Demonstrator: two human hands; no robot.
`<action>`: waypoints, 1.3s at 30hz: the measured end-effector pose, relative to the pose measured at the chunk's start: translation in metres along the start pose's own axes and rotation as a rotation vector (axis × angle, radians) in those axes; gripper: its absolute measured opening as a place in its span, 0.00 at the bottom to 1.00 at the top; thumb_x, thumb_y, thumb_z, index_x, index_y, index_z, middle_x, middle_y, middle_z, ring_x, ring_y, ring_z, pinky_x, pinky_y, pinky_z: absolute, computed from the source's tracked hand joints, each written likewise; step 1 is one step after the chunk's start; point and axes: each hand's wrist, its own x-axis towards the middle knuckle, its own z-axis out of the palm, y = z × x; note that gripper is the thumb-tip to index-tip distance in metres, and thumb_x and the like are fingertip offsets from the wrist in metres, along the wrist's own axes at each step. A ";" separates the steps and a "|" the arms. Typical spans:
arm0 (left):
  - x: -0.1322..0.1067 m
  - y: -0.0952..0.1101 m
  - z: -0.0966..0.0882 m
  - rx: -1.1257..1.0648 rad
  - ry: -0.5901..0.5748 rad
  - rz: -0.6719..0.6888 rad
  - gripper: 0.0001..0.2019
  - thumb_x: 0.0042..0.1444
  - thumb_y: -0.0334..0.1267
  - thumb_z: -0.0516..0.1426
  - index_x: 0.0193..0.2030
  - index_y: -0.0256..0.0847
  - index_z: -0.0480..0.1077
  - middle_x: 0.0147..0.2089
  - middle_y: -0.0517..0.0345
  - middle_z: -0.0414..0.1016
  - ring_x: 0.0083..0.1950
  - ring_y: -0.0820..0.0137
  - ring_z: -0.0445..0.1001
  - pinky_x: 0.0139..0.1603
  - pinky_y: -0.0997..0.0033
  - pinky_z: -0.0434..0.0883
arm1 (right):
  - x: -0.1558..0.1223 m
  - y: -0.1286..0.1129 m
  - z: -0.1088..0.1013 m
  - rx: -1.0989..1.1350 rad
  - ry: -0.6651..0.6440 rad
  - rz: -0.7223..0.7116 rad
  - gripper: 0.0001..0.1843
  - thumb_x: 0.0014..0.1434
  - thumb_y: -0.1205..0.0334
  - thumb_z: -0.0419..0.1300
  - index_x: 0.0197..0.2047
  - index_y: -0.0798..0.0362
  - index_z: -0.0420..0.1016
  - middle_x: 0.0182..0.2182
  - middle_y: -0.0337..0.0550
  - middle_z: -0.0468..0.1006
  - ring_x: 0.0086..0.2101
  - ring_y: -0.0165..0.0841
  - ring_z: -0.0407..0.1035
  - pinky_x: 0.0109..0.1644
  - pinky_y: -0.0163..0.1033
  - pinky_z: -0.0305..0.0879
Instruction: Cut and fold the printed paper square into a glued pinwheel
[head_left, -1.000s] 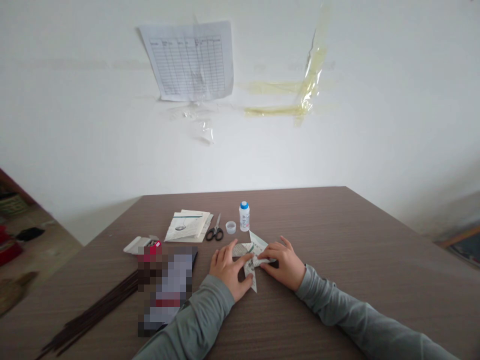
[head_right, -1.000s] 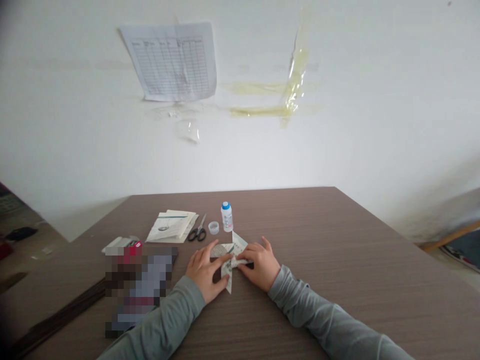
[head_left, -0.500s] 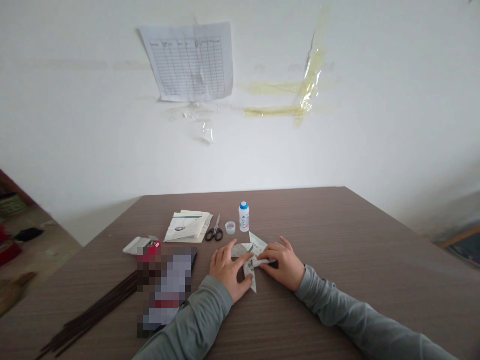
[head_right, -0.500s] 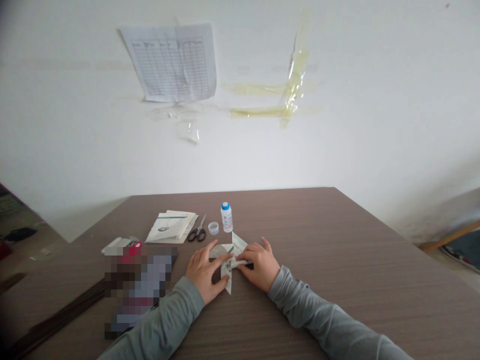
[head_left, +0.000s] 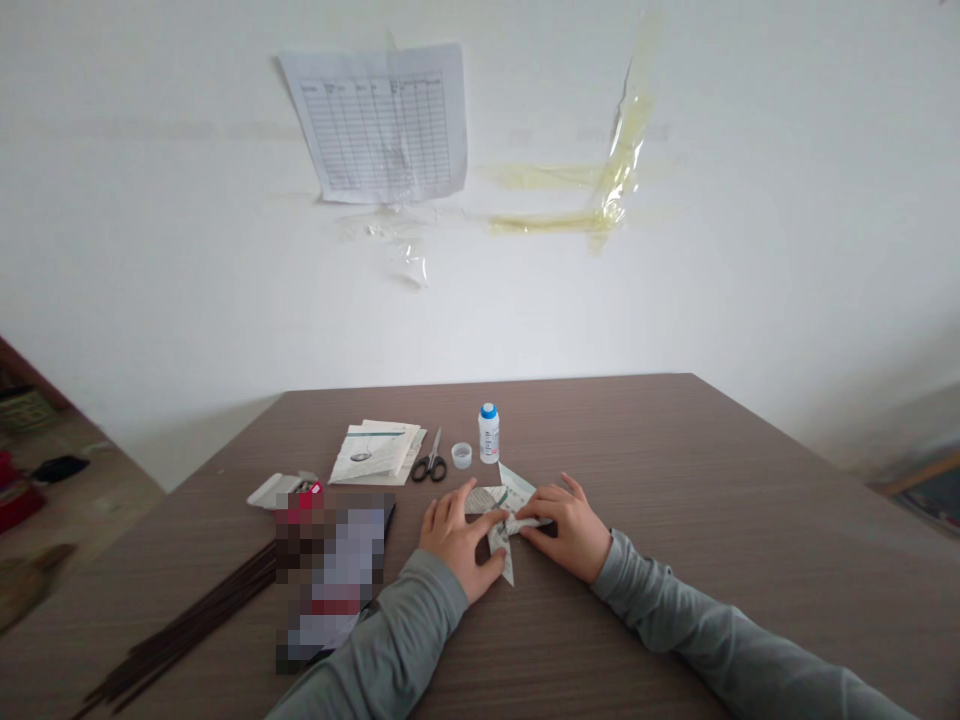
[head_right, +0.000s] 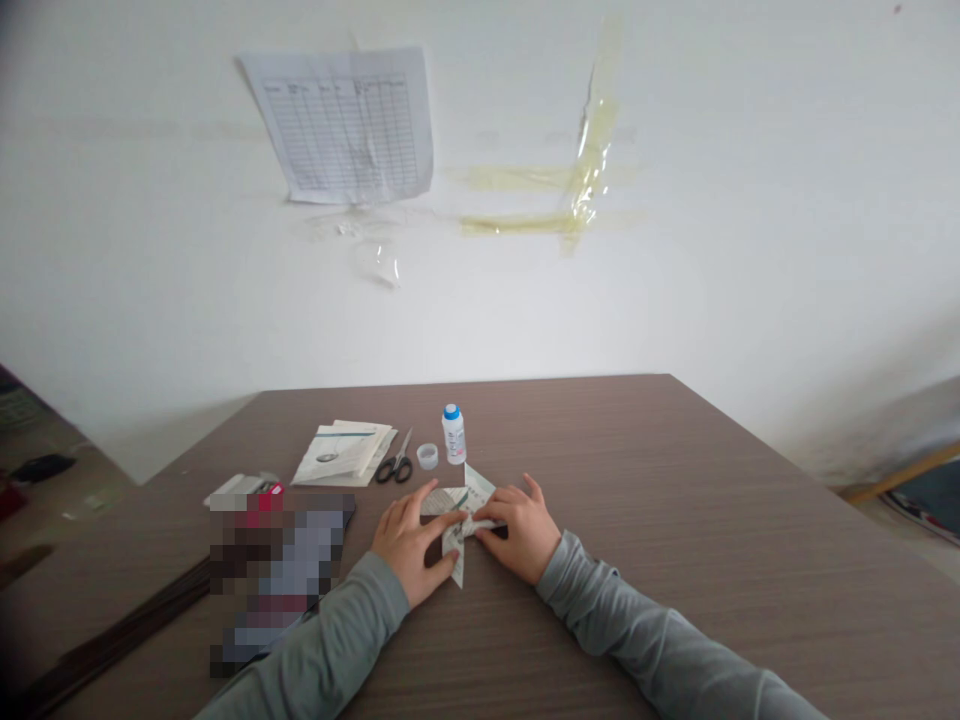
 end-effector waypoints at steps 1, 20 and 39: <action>0.000 0.000 0.000 0.001 -0.001 -0.001 0.28 0.62 0.42 0.80 0.69 0.67 0.97 0.91 0.47 0.82 0.85 0.31 0.84 0.89 0.27 0.79 | 0.000 0.000 0.000 -0.003 0.002 0.000 0.07 0.73 0.55 0.78 0.52 0.34 0.99 0.51 0.48 0.99 0.57 0.60 0.93 0.91 0.90 0.62; 0.001 -0.001 0.002 0.003 0.017 -0.010 0.33 0.60 0.41 0.80 0.72 0.66 0.95 0.90 0.45 0.83 0.84 0.33 0.86 0.88 0.27 0.80 | -0.001 0.002 0.000 -0.002 0.003 -0.009 0.08 0.73 0.56 0.79 0.53 0.34 1.00 0.52 0.48 0.99 0.58 0.60 0.93 0.91 0.90 0.62; 0.001 0.001 -0.001 -0.001 -0.005 -0.010 0.30 0.61 0.43 0.79 0.71 0.68 0.96 0.91 0.48 0.82 0.85 0.30 0.83 0.89 0.27 0.78 | -0.001 0.002 -0.001 0.004 0.030 -0.033 0.06 0.73 0.54 0.79 0.50 0.34 0.99 0.51 0.48 0.99 0.56 0.59 0.93 0.90 0.88 0.64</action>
